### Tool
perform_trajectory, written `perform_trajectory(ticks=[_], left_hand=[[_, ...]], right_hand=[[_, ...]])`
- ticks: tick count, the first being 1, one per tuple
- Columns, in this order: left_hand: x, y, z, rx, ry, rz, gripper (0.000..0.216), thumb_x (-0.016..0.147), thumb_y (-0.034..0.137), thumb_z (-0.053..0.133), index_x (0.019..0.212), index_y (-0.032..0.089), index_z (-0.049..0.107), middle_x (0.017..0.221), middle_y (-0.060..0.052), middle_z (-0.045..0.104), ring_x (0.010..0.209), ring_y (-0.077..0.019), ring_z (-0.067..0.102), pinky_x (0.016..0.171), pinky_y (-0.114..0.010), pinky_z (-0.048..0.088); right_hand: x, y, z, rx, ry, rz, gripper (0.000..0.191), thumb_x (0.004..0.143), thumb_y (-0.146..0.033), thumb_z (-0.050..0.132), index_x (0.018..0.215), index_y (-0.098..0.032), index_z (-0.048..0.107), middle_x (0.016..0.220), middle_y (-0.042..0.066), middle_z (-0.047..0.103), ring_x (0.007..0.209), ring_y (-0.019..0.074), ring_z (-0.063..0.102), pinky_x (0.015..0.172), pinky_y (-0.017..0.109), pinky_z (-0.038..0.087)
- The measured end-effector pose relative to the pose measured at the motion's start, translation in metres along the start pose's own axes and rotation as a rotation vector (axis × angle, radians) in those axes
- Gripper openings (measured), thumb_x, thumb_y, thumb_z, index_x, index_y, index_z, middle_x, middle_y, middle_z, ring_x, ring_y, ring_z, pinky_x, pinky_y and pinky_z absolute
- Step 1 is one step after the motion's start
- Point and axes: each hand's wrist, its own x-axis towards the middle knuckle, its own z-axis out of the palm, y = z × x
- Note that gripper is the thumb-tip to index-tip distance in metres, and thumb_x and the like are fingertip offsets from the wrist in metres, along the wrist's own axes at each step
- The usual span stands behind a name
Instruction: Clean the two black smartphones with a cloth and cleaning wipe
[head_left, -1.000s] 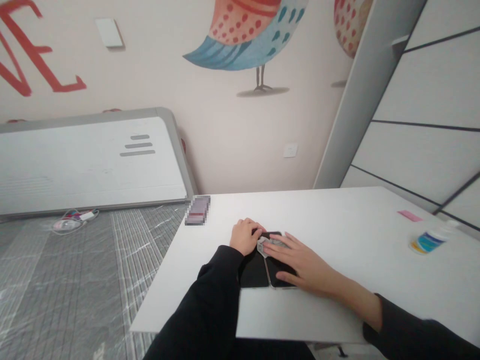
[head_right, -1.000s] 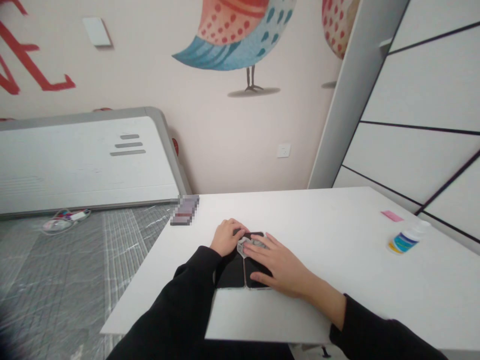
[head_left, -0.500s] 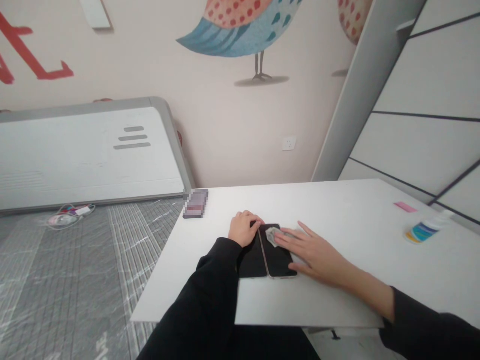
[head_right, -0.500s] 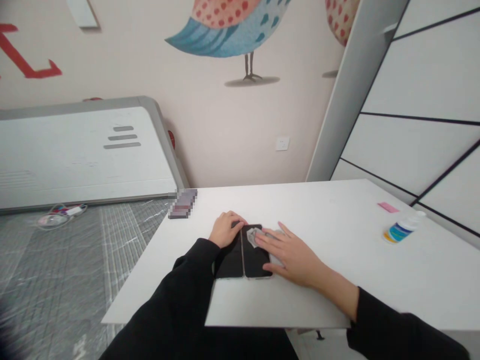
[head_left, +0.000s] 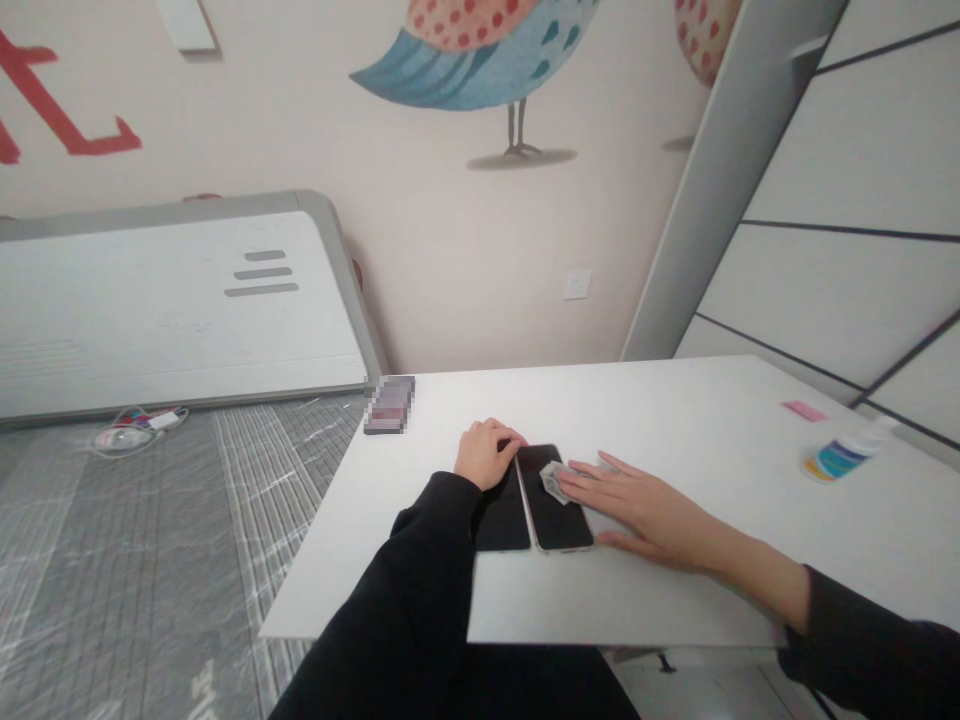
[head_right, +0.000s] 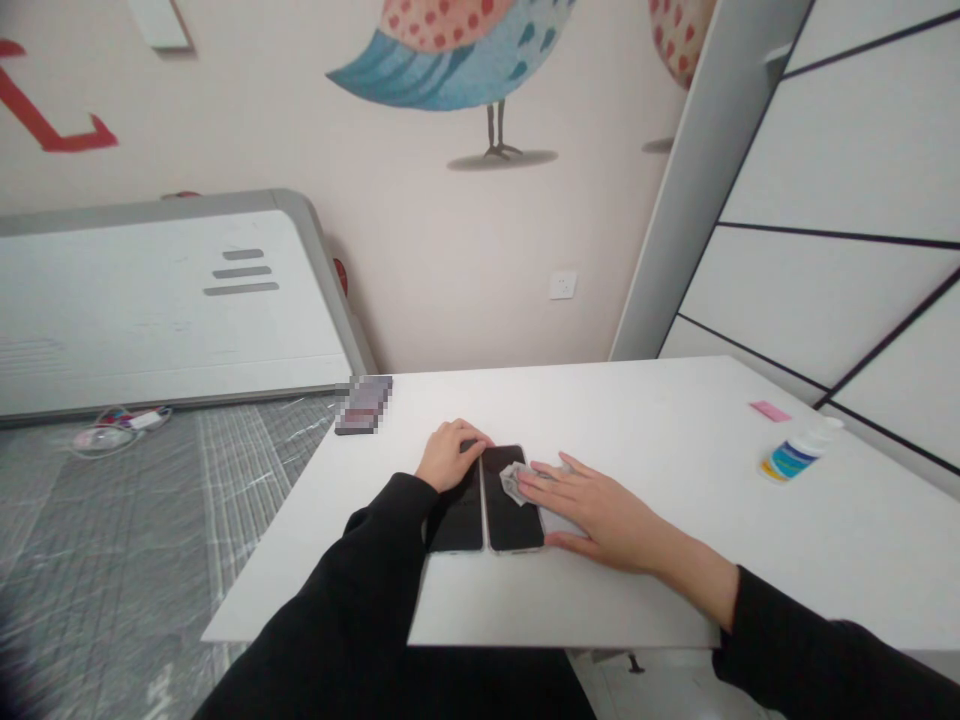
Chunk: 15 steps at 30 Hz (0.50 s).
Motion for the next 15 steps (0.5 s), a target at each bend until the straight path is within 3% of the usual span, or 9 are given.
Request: perform_trajectory(ticks=[3,8,15], left_hand=[[0.0,-0.001,0.001,0.004,0.005,0.005,0.025,0.099,0.033,0.056,0.101,0.031,0.081,0.11,-0.004,0.074,0.103,-0.0237,0.065,0.101,-0.039,0.048],[0.0,-0.001,0.002,0.016,0.018,-0.003,0.025,0.099,0.03,0.056,0.104,0.029,0.081,0.11,-0.005,0.074,0.103,-0.0242,0.064,0.1,-0.039,0.048],[0.0,0.0,0.001,-0.002,0.011,0.003,0.026,0.099,0.033,0.056,0.1,0.03,0.082,0.111,-0.004,0.074,0.103,-0.0236,0.064,0.102,-0.04,0.047]], right_hand=[[0.024,0.011,0.001,0.01,-0.001,0.111,0.065,0.105,-0.052,0.048,0.163,-0.032,0.026,0.164,0.006,0.039,0.155,0.0308,0.031,0.126,0.064,0.021],[0.051,-0.014,0.002,0.114,-0.073,0.166,0.085,0.097,-0.069,0.052,0.163,-0.022,0.027,0.168,0.011,0.028,0.158,0.034,0.021,0.128,0.064,0.011],[0.007,-0.047,-0.002,0.233,-0.14,0.011,0.087,0.093,-0.066,0.062,0.163,-0.029,0.026,0.167,0.007,0.034,0.156,0.0307,0.028,0.13,0.055,0.012]])
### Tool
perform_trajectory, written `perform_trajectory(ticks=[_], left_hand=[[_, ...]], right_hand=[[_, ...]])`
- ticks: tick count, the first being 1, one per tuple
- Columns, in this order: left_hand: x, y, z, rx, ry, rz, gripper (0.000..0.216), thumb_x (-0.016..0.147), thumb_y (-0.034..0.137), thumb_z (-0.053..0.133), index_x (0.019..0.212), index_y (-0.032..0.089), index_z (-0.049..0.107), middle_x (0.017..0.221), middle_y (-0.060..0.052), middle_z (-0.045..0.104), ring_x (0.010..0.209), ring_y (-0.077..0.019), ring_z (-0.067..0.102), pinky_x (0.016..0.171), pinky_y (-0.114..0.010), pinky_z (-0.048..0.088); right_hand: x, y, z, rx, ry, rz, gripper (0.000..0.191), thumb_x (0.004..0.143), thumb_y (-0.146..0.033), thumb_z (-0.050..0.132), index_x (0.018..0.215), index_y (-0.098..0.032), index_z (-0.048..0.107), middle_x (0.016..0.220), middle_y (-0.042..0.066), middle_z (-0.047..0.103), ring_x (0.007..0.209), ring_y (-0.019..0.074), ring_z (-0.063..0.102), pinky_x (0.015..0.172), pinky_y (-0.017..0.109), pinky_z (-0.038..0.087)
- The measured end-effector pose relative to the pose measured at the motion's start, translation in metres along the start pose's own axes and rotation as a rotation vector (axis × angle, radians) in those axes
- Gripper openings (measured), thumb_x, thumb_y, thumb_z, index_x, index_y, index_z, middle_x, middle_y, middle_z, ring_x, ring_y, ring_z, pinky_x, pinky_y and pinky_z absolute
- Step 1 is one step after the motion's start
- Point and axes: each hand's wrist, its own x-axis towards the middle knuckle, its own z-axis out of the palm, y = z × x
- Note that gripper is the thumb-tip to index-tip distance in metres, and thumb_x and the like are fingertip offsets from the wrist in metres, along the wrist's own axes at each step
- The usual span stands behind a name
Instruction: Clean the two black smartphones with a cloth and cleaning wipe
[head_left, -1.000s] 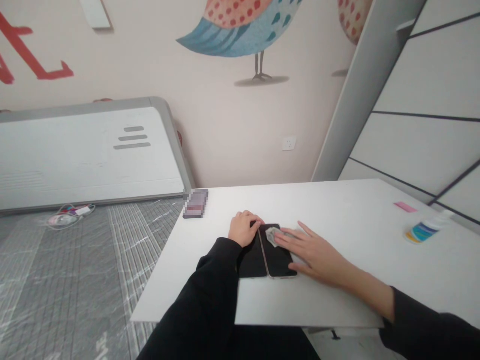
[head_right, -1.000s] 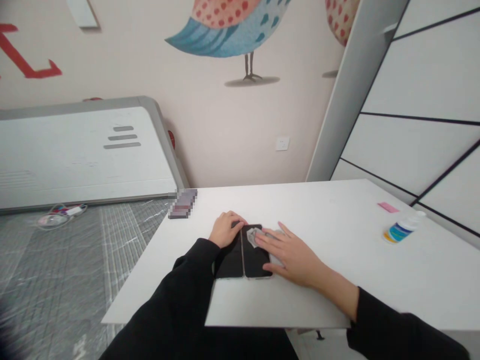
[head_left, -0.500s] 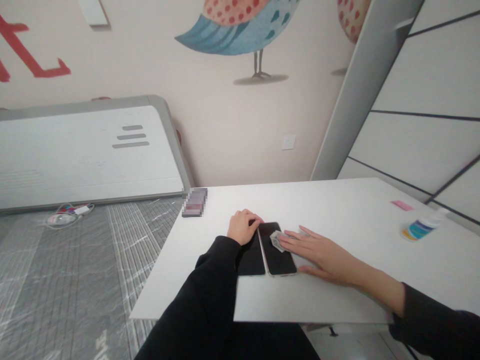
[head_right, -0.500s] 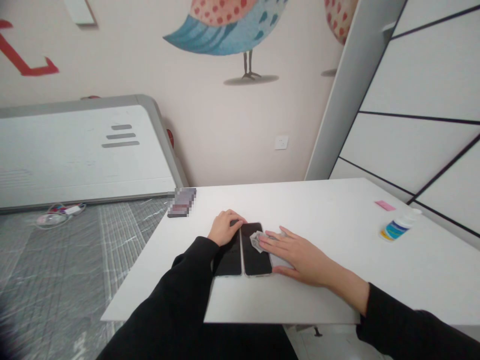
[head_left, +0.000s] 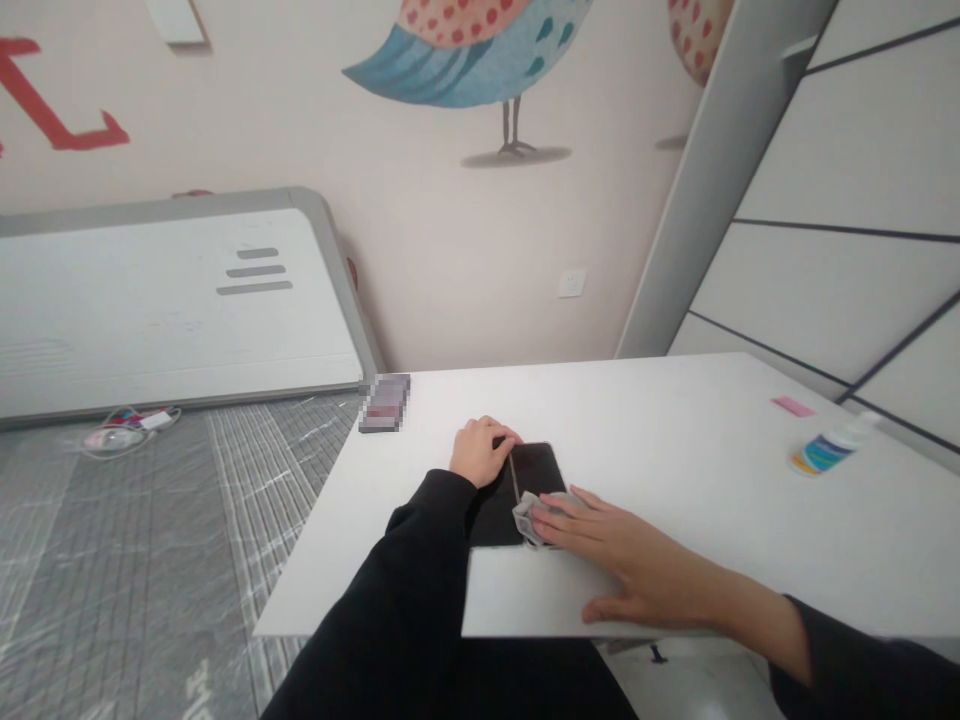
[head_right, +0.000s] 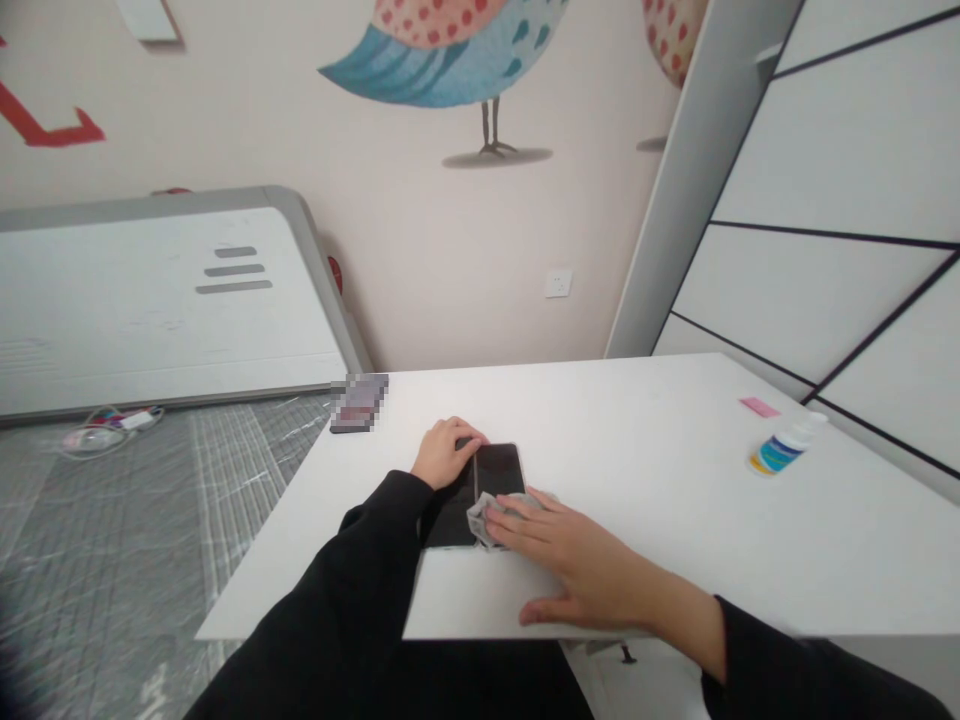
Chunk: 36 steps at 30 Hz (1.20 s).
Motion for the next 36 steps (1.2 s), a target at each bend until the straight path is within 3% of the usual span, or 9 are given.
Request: perform_trajectory(ticks=[5,10,15,22,28,32,36], left_hand=[[-0.001,0.0,-0.001,-0.007,-0.003,0.006,0.026,0.099,0.033,0.056,0.1,0.03,0.082,0.112,-0.004,0.074,0.103,-0.0236,0.064,0.102,-0.04,0.048],[0.0,-0.001,-0.001,-0.004,-0.009,0.012,0.025,0.099,0.033,0.056,0.101,0.031,0.082,0.111,-0.004,0.074,0.103,-0.0232,0.064,0.101,-0.039,0.048],[0.0,-0.001,-0.001,0.005,-0.007,0.006,0.025,0.099,0.033,0.056,0.104,0.029,0.081,0.111,-0.005,0.073,0.104,-0.0239,0.064,0.1,-0.039,0.048],[0.0,0.001,-0.001,-0.002,-0.015,0.015,0.027,0.1,0.032,0.055,0.1,0.029,0.082,0.111,-0.004,0.074,0.104,-0.0235,0.064,0.103,-0.04,0.047],[0.0,0.001,-0.002,-0.002,-0.018,0.018,0.027,0.1,0.033,0.055,0.1,0.029,0.081,0.112,-0.004,0.074,0.104,-0.024,0.064,0.103,-0.041,0.047],[-0.001,0.001,-0.003,0.0,-0.014,0.019,0.027,0.1,0.032,0.055,0.1,0.03,0.081,0.112,-0.004,0.073,0.104,-0.0235,0.064,0.103,-0.04,0.047],[-0.001,0.0,-0.002,0.013,-0.012,0.01,0.026,0.1,0.034,0.055,0.104,0.029,0.081,0.111,-0.005,0.074,0.104,-0.0244,0.064,0.1,-0.039,0.048]], right_hand=[[-0.008,0.022,-0.006,-0.137,0.035,-0.005,0.07,0.102,-0.054,0.054,0.163,-0.034,0.024,0.165,0.004,0.039,0.156,0.0291,0.029,0.129,0.06,0.014],[0.021,0.047,-0.012,-0.22,0.13,0.13,0.067,0.104,-0.059,0.045,0.162,-0.031,0.027,0.167,0.005,0.034,0.158,0.0331,0.019,0.126,0.068,0.016],[0.042,0.031,-0.009,-0.175,0.132,0.159,0.073,0.103,-0.066,0.037,0.162,-0.024,0.031,0.167,0.008,0.034,0.159,0.034,0.017,0.127,0.066,0.013],[0.003,-0.009,0.003,-0.052,0.042,0.053,0.08,0.1,-0.066,0.05,0.164,-0.028,0.024,0.169,0.005,0.031,0.159,0.0319,0.019,0.129,0.06,0.012],[-0.02,0.014,0.002,-0.169,0.119,0.088,0.063,0.103,-0.055,0.05,0.161,-0.034,0.034,0.163,0.001,0.042,0.157,0.0321,0.023,0.127,0.064,0.017],[0.002,0.039,-0.004,-0.253,0.204,0.196,0.059,0.105,-0.057,0.043,0.158,-0.033,0.04,0.162,0.003,0.045,0.157,0.0344,0.023,0.124,0.069,0.021],[0.038,0.038,-0.01,-0.234,0.227,0.287,0.067,0.103,-0.066,0.04,0.158,-0.028,0.041,0.162,0.007,0.044,0.157,0.0356,0.022,0.125,0.068,0.021]])
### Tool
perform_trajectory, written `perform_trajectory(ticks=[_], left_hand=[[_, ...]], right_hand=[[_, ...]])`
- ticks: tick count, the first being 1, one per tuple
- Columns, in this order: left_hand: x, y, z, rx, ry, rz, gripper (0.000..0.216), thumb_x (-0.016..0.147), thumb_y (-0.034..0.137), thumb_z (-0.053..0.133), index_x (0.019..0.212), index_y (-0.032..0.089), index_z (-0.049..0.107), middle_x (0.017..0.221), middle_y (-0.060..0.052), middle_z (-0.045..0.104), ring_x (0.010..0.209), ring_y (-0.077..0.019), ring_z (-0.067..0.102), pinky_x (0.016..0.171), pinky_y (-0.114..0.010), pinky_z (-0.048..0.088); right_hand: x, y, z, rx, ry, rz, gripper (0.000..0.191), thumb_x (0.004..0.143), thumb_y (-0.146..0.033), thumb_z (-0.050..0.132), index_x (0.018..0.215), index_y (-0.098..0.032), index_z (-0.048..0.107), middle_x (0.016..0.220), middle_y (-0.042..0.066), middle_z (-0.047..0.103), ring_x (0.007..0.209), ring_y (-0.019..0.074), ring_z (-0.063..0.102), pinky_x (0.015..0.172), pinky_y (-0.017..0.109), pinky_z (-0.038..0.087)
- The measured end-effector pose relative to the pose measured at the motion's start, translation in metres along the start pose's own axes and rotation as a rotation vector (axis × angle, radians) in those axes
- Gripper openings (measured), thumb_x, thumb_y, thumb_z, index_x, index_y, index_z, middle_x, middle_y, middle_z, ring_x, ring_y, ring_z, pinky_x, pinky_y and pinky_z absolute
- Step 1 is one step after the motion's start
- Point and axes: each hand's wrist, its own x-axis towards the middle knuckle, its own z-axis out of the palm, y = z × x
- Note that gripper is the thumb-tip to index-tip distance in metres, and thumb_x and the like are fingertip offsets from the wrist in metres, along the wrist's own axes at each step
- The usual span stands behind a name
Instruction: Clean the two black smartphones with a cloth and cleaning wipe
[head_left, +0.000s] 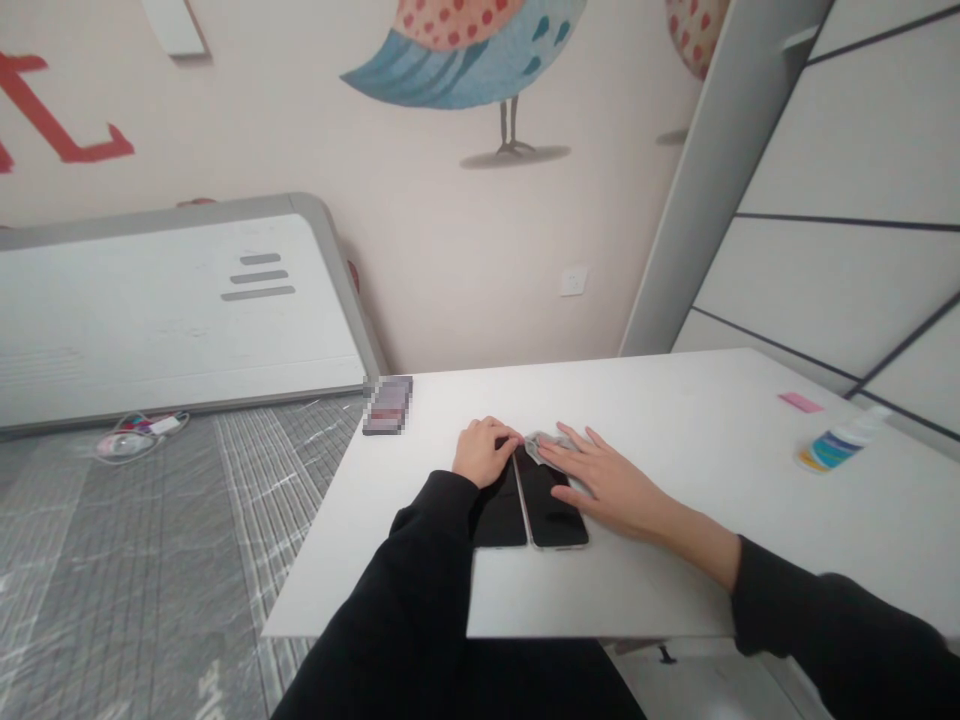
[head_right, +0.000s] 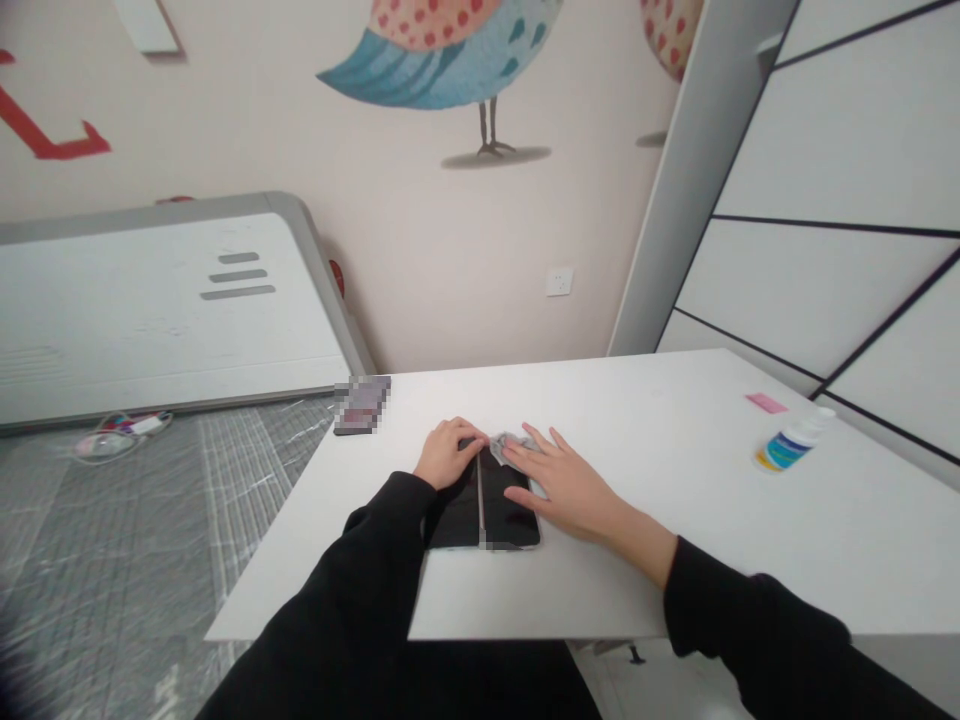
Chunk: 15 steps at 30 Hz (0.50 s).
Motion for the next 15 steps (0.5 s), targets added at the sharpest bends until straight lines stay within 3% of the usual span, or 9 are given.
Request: perform_trajectory(ticks=[3,7,11,15], left_hand=[[0.0,0.0,0.0,0.007,0.001,-0.009,0.025,0.099,0.033,0.056,0.105,0.029,0.08,0.112,-0.005,0.074,0.104,-0.0246,0.064,0.099,-0.039,0.048],[0.0,0.001,0.0,0.0,-0.001,-0.007,0.026,0.099,0.032,0.056,0.101,0.03,0.081,0.111,-0.004,0.074,0.104,-0.024,0.064,0.101,-0.039,0.047],[0.001,0.002,0.0,-0.012,-0.005,-0.001,0.026,0.099,0.033,0.055,0.099,0.03,0.082,0.111,-0.004,0.074,0.105,-0.024,0.064,0.102,-0.039,0.047],[0.001,0.0,0.0,-0.019,-0.008,0.006,0.027,0.1,0.034,0.055,0.1,0.031,0.081,0.112,-0.004,0.074,0.105,-0.0241,0.064,0.102,-0.039,0.047]], right_hand=[[0.008,-0.021,0.0,0.053,-0.032,-0.013,0.082,0.097,-0.074,0.045,0.16,-0.022,0.037,0.164,0.011,0.039,0.157,0.0363,0.022,0.126,0.065,0.019],[-0.018,-0.043,-0.001,0.13,-0.117,-0.078,0.09,0.092,-0.078,0.05,0.161,-0.022,0.035,0.165,0.01,0.037,0.157,0.0363,0.022,0.128,0.064,0.015],[-0.061,-0.048,-0.005,0.182,-0.155,-0.151,0.085,0.093,-0.071,0.057,0.162,-0.029,0.031,0.164,0.007,0.04,0.157,0.0354,0.024,0.128,0.063,0.016],[-0.077,-0.032,-0.009,0.092,-0.09,-0.116,0.068,0.098,-0.063,0.055,0.158,-0.034,0.041,0.159,0.003,0.048,0.156,0.0362,0.025,0.126,0.067,0.019]])
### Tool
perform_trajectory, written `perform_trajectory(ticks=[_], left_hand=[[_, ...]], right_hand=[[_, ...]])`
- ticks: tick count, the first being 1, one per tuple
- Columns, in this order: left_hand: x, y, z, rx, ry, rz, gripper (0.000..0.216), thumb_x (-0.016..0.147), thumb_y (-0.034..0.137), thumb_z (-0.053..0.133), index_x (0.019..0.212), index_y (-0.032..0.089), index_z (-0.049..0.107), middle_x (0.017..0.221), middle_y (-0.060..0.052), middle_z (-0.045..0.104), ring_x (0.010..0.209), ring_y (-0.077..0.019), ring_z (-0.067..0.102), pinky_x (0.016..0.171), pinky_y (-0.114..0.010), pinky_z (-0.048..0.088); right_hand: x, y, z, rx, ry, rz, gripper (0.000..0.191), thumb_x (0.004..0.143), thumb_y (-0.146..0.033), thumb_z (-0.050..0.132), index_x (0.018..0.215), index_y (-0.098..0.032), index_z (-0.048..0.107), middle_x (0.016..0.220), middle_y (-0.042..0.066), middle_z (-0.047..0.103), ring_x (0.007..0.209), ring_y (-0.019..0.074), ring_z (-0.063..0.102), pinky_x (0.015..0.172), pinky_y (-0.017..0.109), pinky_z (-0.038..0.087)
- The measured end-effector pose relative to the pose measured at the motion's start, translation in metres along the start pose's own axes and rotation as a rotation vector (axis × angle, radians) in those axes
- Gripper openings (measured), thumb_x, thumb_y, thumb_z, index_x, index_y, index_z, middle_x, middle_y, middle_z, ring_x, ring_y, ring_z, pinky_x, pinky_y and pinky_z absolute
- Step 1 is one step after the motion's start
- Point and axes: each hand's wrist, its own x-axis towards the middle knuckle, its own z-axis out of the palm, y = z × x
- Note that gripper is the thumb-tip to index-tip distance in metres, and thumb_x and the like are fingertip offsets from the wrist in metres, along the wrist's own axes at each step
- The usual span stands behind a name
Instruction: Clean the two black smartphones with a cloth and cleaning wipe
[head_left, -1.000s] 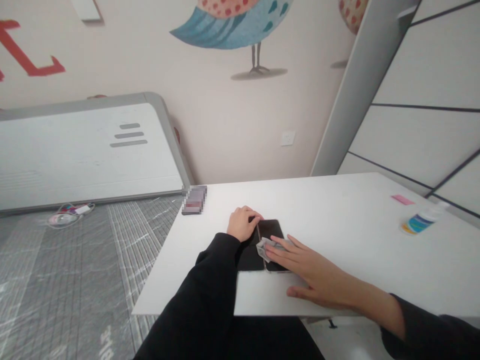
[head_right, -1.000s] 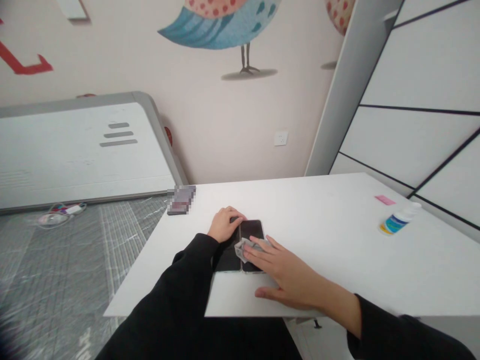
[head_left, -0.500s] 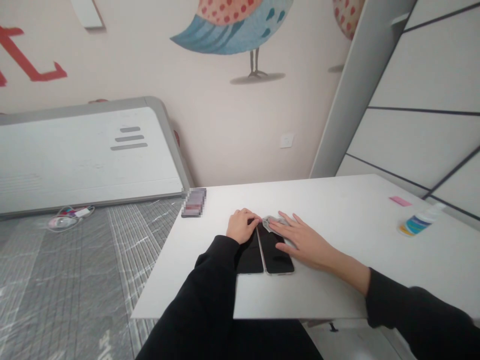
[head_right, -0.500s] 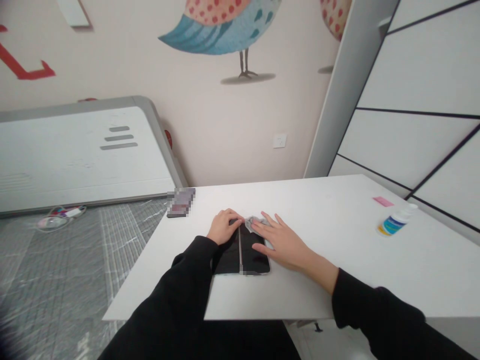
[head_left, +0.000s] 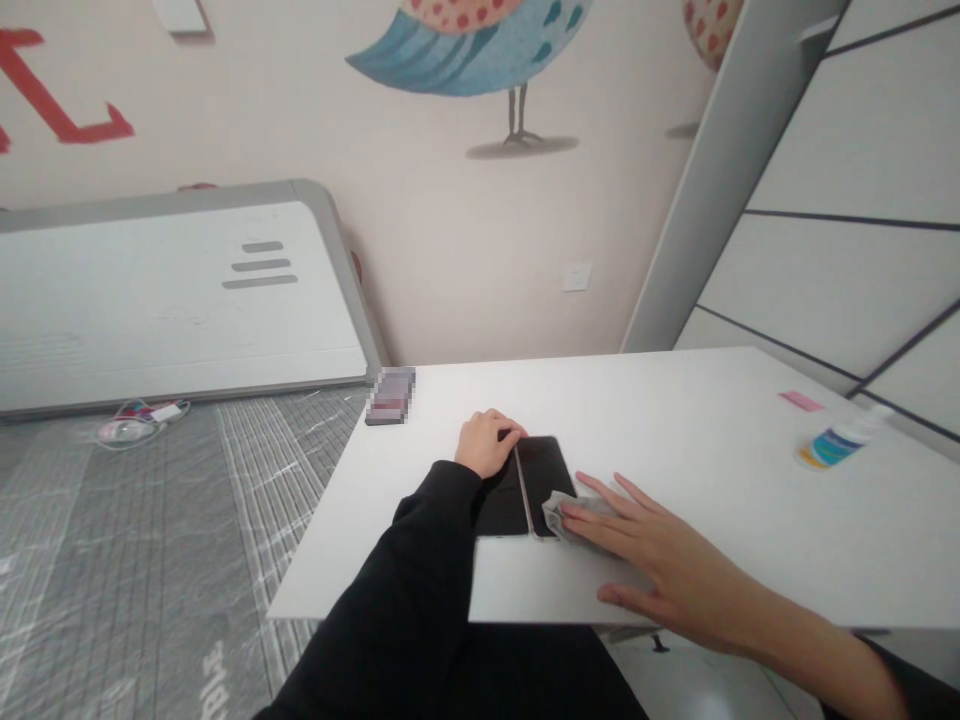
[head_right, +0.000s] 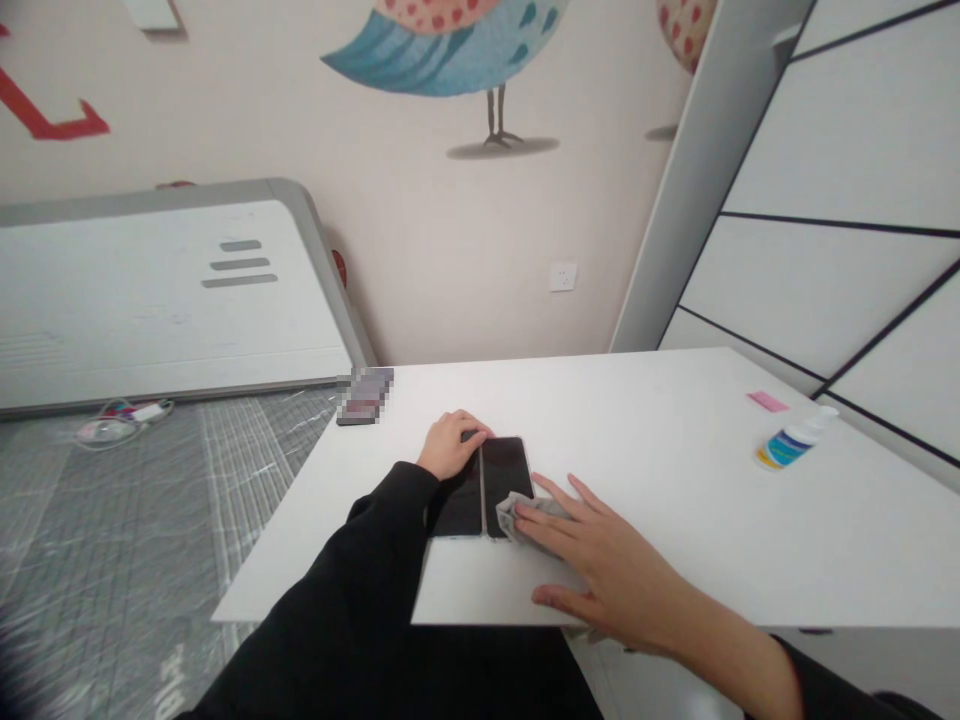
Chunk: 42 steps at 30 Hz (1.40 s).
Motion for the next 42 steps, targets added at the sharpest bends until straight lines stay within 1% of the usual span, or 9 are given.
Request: perform_trajectory(ticks=[6,11,14,18,24,28,34,38,42], left_hand=[[0.0,0.0,0.0,0.008,0.003,0.002,0.027,0.1,0.033,0.055,0.1,0.031,0.082,0.111,-0.004,0.073,0.103,-0.0233,0.064,0.103,-0.039,0.047],[0.0,-0.001,0.0,0.029,0.005,-0.004,0.025,0.099,0.032,0.057,0.106,0.028,0.08,0.111,-0.005,0.074,0.104,-0.024,0.064,0.1,-0.039,0.048],[0.0,-0.001,0.0,0.026,0.007,-0.004,0.025,0.099,0.033,0.057,0.104,0.029,0.081,0.111,-0.004,0.074,0.103,-0.0235,0.064,0.1,-0.038,0.048],[0.0,-0.001,0.001,0.01,0.009,0.003,0.026,0.1,0.033,0.056,0.101,0.03,0.082,0.111,-0.004,0.074,0.104,-0.0232,0.065,0.102,-0.039,0.047],[0.001,-0.003,0.002,-0.007,0.006,0.018,0.027,0.1,0.034,0.055,0.1,0.029,0.082,0.111,-0.005,0.074,0.104,-0.0245,0.064,0.103,-0.04,0.047],[0.001,-0.004,0.003,-0.016,0.003,0.026,0.027,0.1,0.033,0.055,0.1,0.028,0.082,0.11,-0.005,0.074,0.104,-0.0245,0.064,0.102,-0.041,0.046],[0.002,-0.006,0.004,-0.022,0.012,0.024,0.027,0.1,0.034,0.055,0.102,0.028,0.082,0.11,-0.006,0.073,0.103,-0.0258,0.063,0.101,-0.042,0.045],[0.002,-0.006,0.005,-0.023,0.011,0.012,0.027,0.099,0.035,0.056,0.104,0.027,0.081,0.11,-0.007,0.073,0.102,-0.0263,0.063,0.1,-0.041,0.046],[0.002,-0.006,0.005,-0.046,0.006,0.015,0.027,0.099,0.035,0.056,0.1,0.029,0.082,0.109,-0.006,0.073,0.102,-0.0251,0.063,0.102,-0.04,0.045]], right_hand=[[0.044,0.025,-0.007,-0.136,0.062,0.16,0.068,0.101,-0.066,0.043,0.153,-0.022,0.051,0.157,0.006,0.05,0.156,0.0382,0.025,0.125,0.07,0.021],[0.083,0.015,-0.005,-0.096,0.071,0.142,0.081,0.096,-0.072,0.048,0.157,-0.018,0.045,0.161,0.012,0.044,0.156,0.0382,0.024,0.126,0.066,0.021],[0.078,0.0,0.0,-0.035,0.024,0.098,0.092,0.092,-0.079,0.049,0.159,-0.018,0.04,0.164,0.012,0.039,0.157,0.0389,0.022,0.126,0.066,0.019],[0.047,-0.02,0.003,0.058,-0.044,0.002,0.093,0.09,-0.08,0.052,0.16,-0.021,0.038,0.165,0.01,0.038,0.157,0.0371,0.021,0.128,0.062,0.016],[0.015,-0.017,-0.004,0.048,-0.05,-0.049,0.072,0.096,-0.067,0.055,0.156,-0.028,0.045,0.159,0.006,0.049,0.156,0.0359,0.027,0.127,0.064,0.019],[0.022,0.006,-0.008,-0.052,0.016,0.048,0.059,0.101,-0.06,0.051,0.151,-0.029,0.053,0.157,0.004,0.052,0.156,0.0364,0.027,0.125,0.068,0.022],[0.064,0.029,-0.007,-0.126,0.041,0.165,0.069,0.102,-0.063,0.045,0.157,-0.022,0.044,0.162,0.007,0.042,0.157,0.0369,0.021,0.125,0.067,0.021],[0.075,0.019,-0.001,-0.094,0.047,0.128,0.08,0.097,-0.069,0.051,0.158,-0.02,0.041,0.163,0.011,0.04,0.157,0.0381,0.021,0.125,0.068,0.02],[0.049,-0.005,0.013,-0.053,0.024,-0.019,0.089,0.092,-0.071,0.059,0.161,-0.019,0.036,0.163,0.012,0.039,0.153,0.0372,0.033,0.124,0.066,0.026]])
